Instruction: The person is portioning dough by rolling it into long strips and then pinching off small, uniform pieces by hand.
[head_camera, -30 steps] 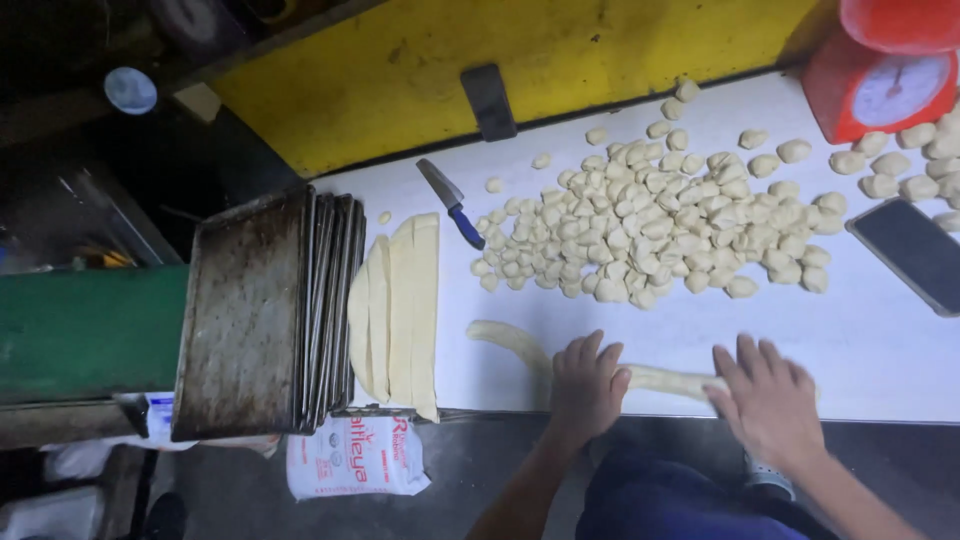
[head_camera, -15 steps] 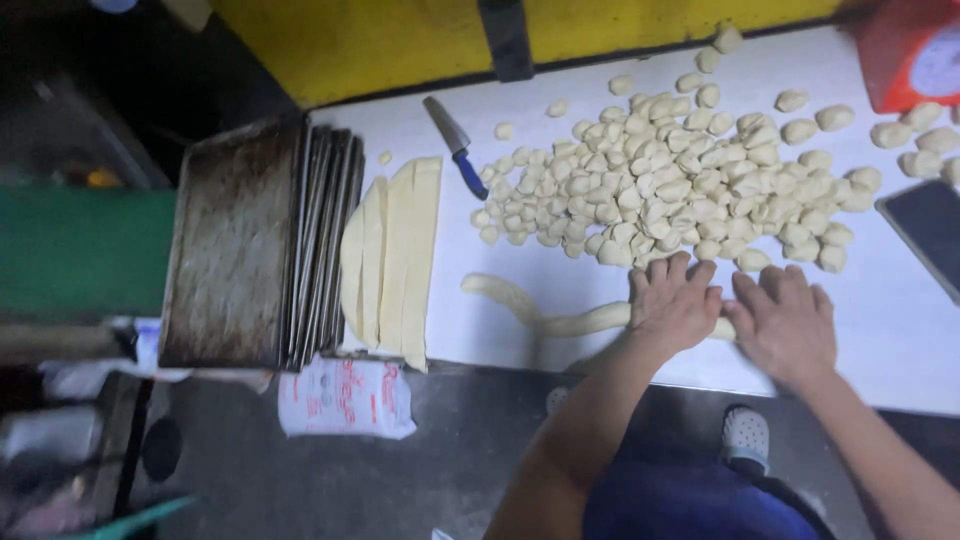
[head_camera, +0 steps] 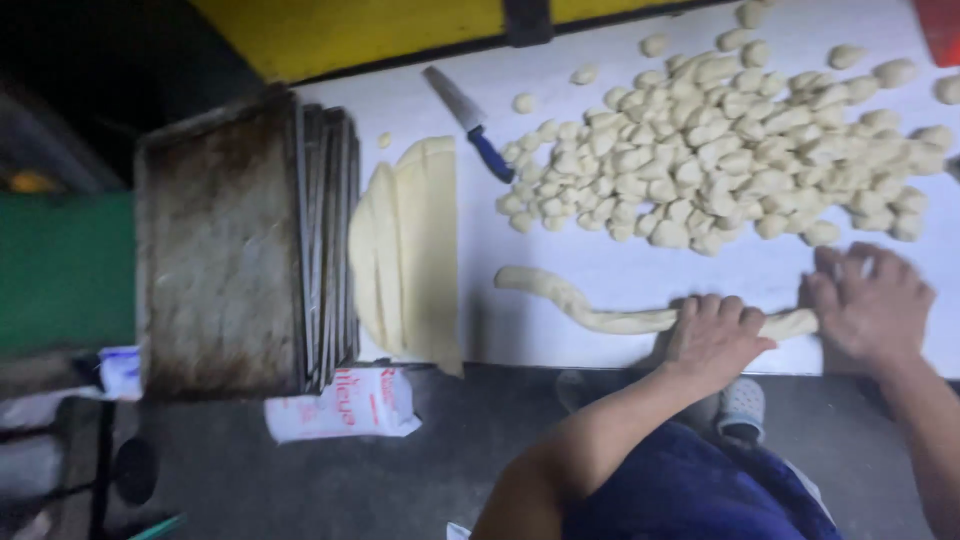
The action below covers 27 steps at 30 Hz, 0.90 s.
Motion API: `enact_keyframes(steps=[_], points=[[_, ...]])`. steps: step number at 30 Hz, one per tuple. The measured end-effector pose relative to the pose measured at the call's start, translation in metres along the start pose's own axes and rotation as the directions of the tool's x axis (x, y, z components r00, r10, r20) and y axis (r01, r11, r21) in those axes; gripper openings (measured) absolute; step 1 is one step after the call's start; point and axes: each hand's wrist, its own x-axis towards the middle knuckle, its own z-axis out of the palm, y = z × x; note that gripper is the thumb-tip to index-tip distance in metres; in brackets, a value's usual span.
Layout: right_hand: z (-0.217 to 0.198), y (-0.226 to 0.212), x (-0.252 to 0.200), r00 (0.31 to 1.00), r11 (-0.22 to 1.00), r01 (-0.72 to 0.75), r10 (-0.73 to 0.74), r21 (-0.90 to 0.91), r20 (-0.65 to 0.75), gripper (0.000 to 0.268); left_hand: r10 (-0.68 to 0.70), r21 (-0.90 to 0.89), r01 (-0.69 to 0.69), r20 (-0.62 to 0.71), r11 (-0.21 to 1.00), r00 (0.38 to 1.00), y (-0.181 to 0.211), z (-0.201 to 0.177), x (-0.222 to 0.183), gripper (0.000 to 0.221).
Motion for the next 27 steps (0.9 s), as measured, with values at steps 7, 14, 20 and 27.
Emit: enact_keyframes(steps=[7, 14, 20, 27], points=[[-0.042, -0.005, -0.029, 0.98, 0.976, -0.116, 0.083, 0.186, 0.179, 0.053, -0.003, 0.051, -0.005, 0.155, 0.999, 0.988, 0.012, -0.014, 0.002, 0.047], [-0.063, 0.037, -0.076, 0.868, 0.787, -0.3, -0.009, 0.539, 0.496, 0.054, -0.079, -0.046, 0.129, 0.582, 0.991, 0.809, 0.02, -0.031, 0.015, 0.055], [-0.045, 0.022, -0.061, 0.917, 0.588, -0.324, 0.004, 0.741, 0.398, 0.04, -0.156, -0.132, 0.235, 0.44, 0.963, 0.884, 0.025, -0.045, -0.011, 0.088], [-0.196, -0.041, -0.042, 0.912, 0.431, -0.387, 0.049, 0.815, 0.408, 0.047, -0.073, -0.712, 0.577, 0.603, 0.4, 0.794, 0.026, -0.081, 0.011, 0.057]])
